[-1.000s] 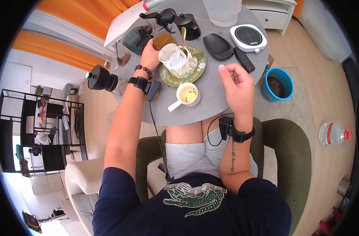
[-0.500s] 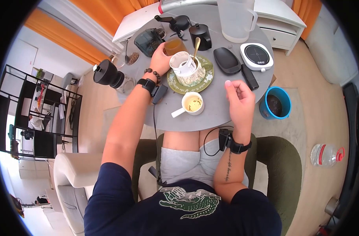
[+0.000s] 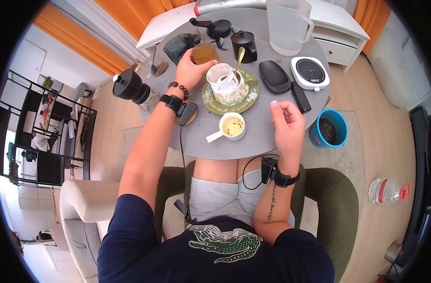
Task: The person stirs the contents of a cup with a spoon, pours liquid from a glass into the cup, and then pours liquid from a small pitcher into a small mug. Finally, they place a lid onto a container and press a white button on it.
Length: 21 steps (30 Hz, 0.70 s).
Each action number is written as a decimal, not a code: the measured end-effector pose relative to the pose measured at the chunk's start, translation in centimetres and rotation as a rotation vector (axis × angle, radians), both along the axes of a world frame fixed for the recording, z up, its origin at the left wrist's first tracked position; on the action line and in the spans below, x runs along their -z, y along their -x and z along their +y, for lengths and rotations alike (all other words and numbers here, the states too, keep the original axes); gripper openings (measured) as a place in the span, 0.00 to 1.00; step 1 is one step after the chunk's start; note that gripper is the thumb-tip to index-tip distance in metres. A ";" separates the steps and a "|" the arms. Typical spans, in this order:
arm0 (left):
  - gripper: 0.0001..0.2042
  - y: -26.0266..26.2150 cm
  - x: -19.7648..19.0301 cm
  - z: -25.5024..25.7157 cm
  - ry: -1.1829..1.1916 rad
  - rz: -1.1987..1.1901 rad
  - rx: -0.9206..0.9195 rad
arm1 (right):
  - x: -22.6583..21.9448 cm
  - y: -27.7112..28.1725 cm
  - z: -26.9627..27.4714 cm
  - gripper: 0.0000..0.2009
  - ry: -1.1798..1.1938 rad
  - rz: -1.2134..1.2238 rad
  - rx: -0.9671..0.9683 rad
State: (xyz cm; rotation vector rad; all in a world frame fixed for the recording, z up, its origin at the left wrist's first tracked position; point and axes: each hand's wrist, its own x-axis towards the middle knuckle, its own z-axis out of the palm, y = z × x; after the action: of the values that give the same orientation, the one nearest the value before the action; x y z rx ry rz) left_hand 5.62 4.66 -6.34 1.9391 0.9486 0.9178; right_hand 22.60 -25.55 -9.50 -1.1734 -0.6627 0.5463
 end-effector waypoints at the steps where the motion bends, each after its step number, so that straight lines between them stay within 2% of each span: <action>1: 0.38 0.2 -0.2 0.0 -0.006 0.000 0.006 | 0.1 0.0 0.0 0.12 0.004 -0.005 0.005; 9: 0.38 1.9 -2.6 -1.1 -0.009 0.002 0.031 | 0.1 0.0 0.1 0.11 0.006 -0.027 0.014; 12: 0.38 2.7 -4.0 -2.2 -0.042 0.051 -0.015 | 0.1 -0.1 0.0 0.11 0.014 -0.023 0.009; 18: 0.38 4.3 -5.8 -3.8 -0.044 0.044 0.007 | -1.5 -0.8 0.2 0.09 0.049 -0.023 -0.057; 21: 0.38 5.2 -6.9 -4.8 -0.098 0.125 -0.030 | -3.6 -0.8 0.7 0.09 0.114 -0.114 -0.093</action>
State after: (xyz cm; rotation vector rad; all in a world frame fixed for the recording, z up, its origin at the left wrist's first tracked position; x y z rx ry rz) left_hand 0.41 -0.14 0.52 2.0909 1.0242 0.8828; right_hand 23.40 -24.87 -5.88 -1.2922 -0.7950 0.6051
